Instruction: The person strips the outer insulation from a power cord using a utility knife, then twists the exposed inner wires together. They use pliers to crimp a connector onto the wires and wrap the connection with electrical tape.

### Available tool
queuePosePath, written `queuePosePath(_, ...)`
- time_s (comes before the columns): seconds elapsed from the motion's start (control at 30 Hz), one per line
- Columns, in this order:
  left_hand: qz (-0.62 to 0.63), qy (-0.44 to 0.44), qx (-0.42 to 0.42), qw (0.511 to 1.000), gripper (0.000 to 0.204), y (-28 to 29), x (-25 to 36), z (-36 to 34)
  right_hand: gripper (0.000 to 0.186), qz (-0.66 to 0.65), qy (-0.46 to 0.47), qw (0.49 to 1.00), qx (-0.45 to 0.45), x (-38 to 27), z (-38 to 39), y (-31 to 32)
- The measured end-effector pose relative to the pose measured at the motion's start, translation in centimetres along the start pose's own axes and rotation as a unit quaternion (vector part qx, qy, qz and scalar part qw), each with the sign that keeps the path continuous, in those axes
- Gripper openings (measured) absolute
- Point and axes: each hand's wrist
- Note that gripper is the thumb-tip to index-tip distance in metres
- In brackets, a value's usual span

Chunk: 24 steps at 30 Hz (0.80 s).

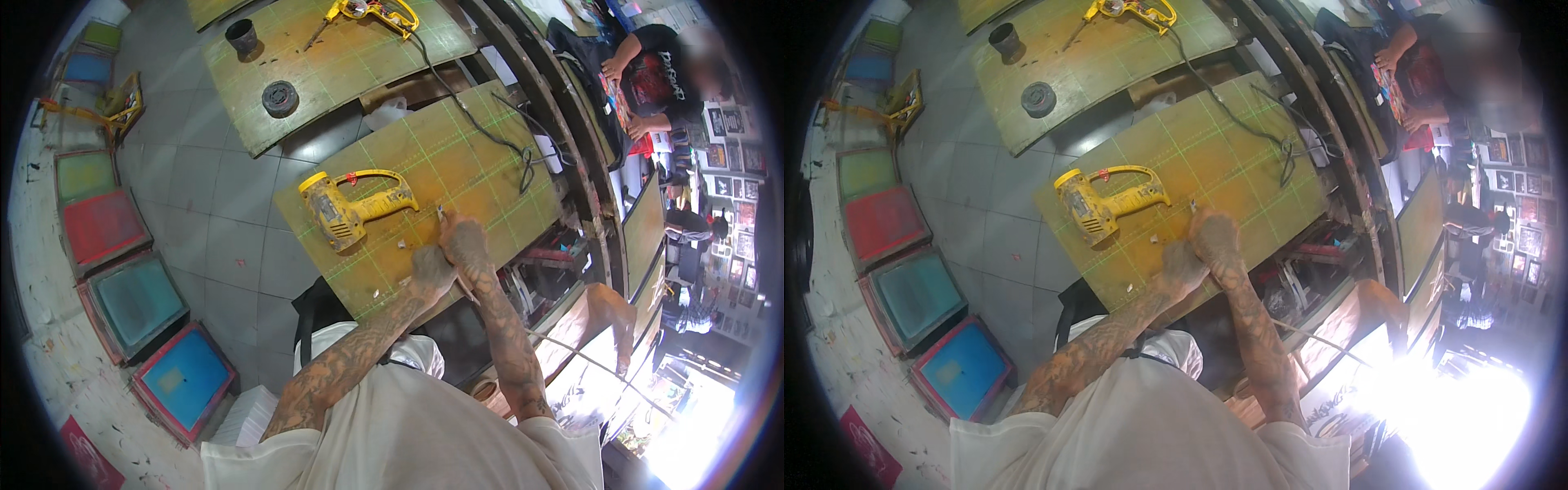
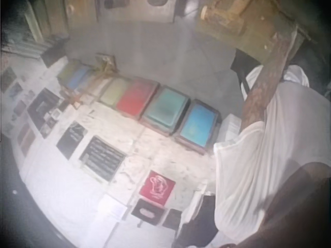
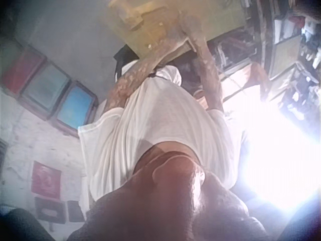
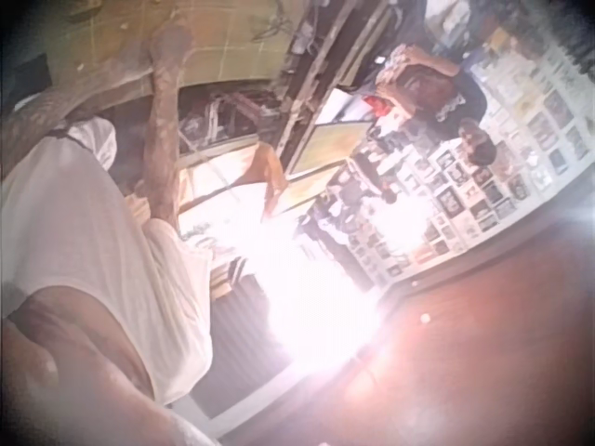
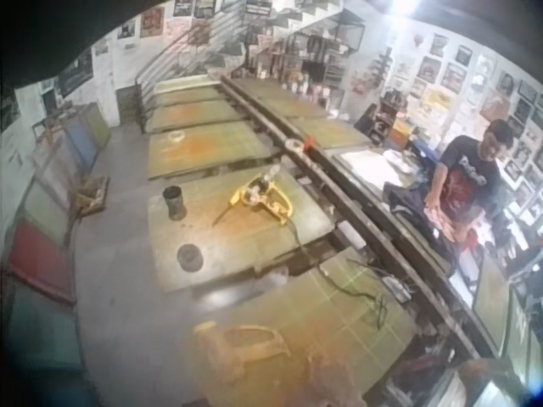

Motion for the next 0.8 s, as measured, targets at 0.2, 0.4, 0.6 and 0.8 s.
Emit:
queuePosePath(0.2,-0.044,0.096,0.114,0.988,0.023,1.9,0.2,0.7,0.031,-0.042,0.035,0.997,-0.049,0.2,-0.5,1.1)
queuePosePath(0.4,-0.072,0.113,0.088,0.987,0.043,4.4,0.9,-0.2,0.029,-0.035,0.022,0.999,-0.022,0.2,-0.2,0.6)
queuePosePath(0.6,-0.082,0.056,0.041,0.994,0.061,5.1,0.4,-0.7,0.029,-0.088,0.029,0.996,0.003,1.0,-0.5,0.0)
queuePosePath(0.8,-0.175,0.036,0.059,0.982,0.088,4.4,0.9,-0.4,0.032,-0.095,0.023,0.995,-0.019,1.6,-0.9,0.0)
Point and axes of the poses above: each hand's wrist, its own z-axis away from the middle knuckle, its own y-axis out of the back of the hand, x = y × z, and after that the axes turned 9 degrees about -y, right-handed
